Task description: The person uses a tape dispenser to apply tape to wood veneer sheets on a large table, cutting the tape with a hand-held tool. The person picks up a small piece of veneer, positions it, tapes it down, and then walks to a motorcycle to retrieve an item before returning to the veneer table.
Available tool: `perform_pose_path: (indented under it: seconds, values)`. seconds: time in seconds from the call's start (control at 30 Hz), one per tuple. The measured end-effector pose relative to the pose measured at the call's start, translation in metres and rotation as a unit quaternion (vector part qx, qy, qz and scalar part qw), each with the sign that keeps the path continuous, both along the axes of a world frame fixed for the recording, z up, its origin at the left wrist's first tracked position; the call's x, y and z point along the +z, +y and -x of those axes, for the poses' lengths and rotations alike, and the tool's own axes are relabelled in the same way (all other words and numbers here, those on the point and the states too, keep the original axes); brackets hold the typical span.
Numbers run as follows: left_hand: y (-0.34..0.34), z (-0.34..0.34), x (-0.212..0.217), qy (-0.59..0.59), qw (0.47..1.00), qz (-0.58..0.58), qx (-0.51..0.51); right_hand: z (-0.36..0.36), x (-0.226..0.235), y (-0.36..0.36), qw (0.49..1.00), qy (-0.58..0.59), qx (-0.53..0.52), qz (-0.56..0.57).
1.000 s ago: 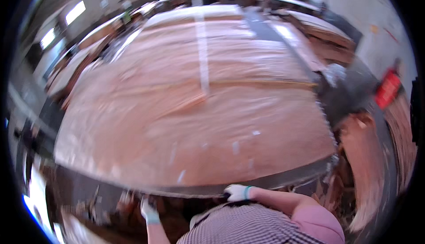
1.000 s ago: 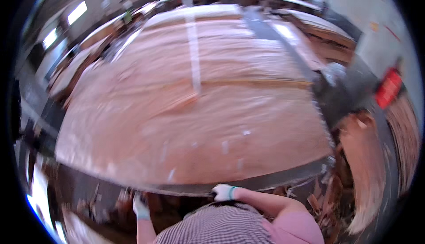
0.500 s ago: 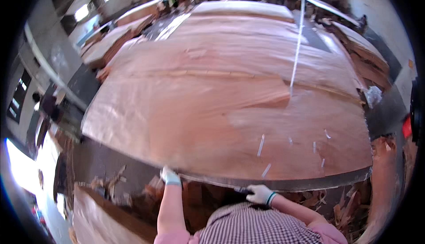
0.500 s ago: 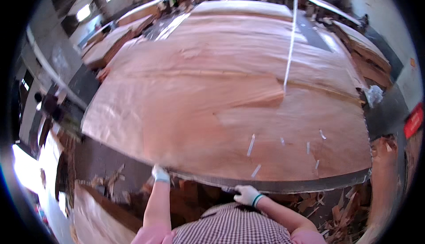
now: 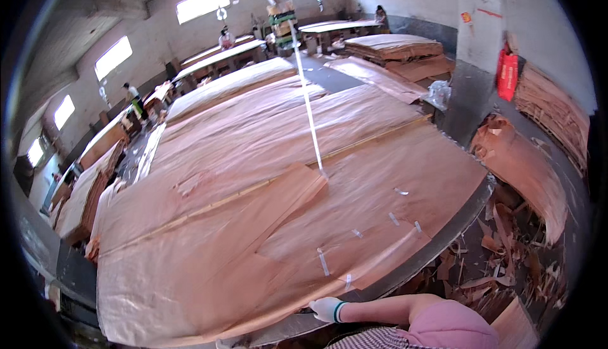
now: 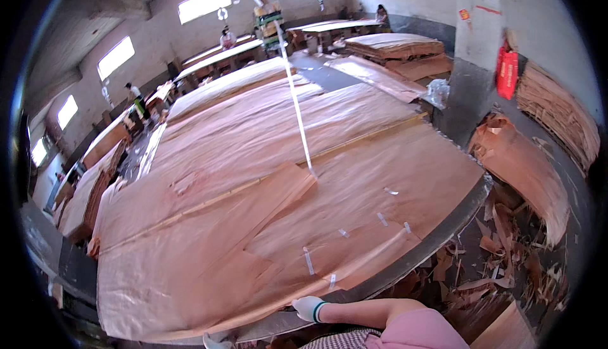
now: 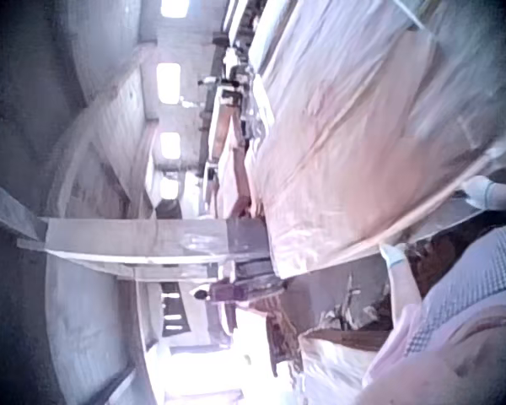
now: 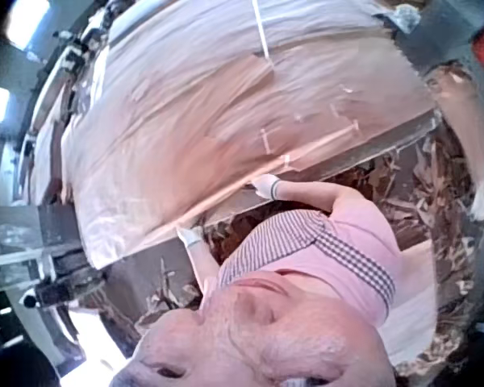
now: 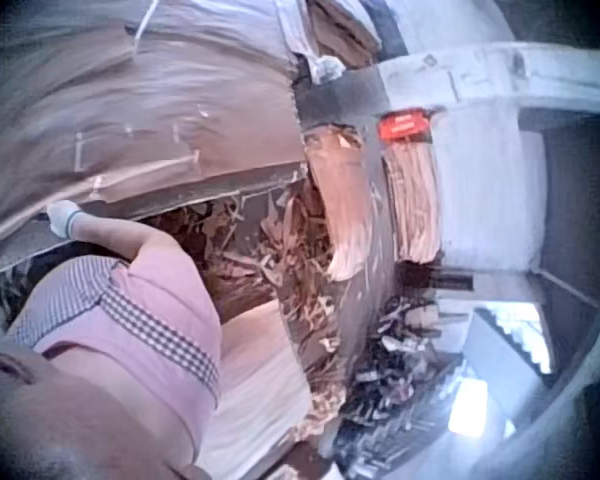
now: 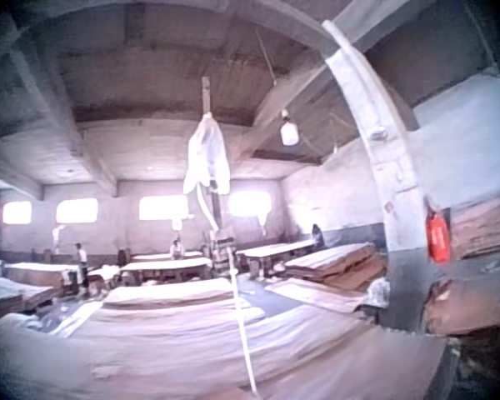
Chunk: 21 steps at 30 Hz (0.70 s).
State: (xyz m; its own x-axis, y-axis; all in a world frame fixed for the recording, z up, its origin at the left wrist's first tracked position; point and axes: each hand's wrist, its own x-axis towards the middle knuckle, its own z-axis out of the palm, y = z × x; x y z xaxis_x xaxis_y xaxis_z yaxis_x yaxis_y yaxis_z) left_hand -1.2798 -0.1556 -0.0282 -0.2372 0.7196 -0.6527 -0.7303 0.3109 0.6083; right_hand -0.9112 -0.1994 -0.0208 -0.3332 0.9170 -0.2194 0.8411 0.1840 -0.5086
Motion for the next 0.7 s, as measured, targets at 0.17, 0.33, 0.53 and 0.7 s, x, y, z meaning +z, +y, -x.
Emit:
perform_pose_path:
  seconds: [0.17,0.33,0.53,0.7]
  values:
    - [0.012,0.027,0.011,-0.069,0.994,-0.083,0.004,0.010,0.012,-0.018,0.967,0.225,-0.119,-0.031]
    - [0.030,0.103,-0.032,-0.094,0.981,-0.148,-0.084,0.040,-0.020,-0.042,0.475,0.755,-0.387,0.234]
    - [0.048,0.168,-0.061,-0.103,0.988,-0.118,0.006,0.054,-0.044,-0.036,0.326,0.765,-0.553,0.058]
    - [0.075,0.185,-0.068,-0.053,0.998,-0.026,-0.009,0.044,-0.032,-0.027,0.406,0.693,-0.594,0.046]
